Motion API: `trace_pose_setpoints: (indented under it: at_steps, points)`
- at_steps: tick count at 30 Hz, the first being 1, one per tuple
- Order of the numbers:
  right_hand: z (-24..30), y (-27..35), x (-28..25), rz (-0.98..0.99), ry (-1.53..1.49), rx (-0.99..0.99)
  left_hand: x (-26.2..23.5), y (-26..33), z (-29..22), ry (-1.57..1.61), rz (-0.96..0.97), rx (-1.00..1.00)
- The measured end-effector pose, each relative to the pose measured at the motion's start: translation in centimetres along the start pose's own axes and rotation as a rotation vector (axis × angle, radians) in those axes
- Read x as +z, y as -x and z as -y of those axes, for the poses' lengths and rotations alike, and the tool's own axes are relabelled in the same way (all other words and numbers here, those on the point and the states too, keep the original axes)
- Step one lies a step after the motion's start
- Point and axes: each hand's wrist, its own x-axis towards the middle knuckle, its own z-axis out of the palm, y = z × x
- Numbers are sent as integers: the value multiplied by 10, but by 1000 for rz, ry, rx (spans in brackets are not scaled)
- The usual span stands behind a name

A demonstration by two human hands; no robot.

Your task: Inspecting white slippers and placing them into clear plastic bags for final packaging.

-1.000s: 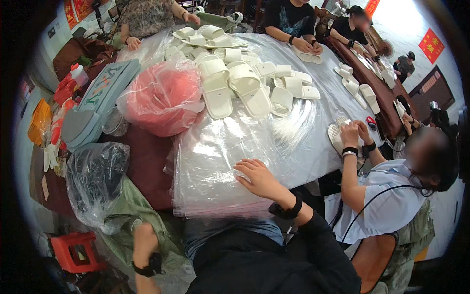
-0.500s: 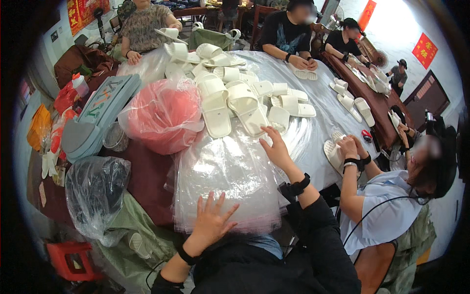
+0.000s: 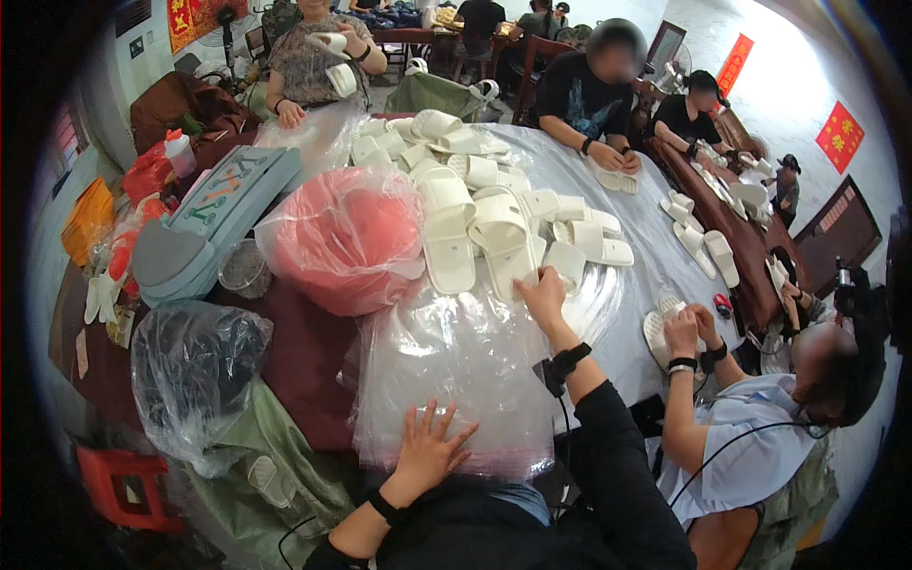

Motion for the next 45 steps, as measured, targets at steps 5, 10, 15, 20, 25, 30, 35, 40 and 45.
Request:
trace_pose_setpoints:
  at_steps: [5,10,15,20,25,30,35,40,45]
  points:
    - [23,11,-7,-78,-120,-180,5,4,1,-22,-20,17]
    - [32,5,-27,205,-666,187,8,0,-2,-30,-62,24]
    - [48,16,-55,393,-1449,348,9,4,1,-41,-68,15]
    - [79,41,-115,369,-1590,183,13,3,2,-66,2,7]
    - [102,78,-165,349,-1693,144,10,4,0,-66,-10,10]
    - [103,116,-195,397,-1768,153,21,4,2,-69,-6,26]
    - [96,145,-193,437,-1732,332,15,2,1,-36,-11,17]
    - [61,158,-152,501,-1417,414,15,4,1,-81,-34,15]
    - [21,140,-116,441,-1234,455,11,2,1,-63,-41,45]
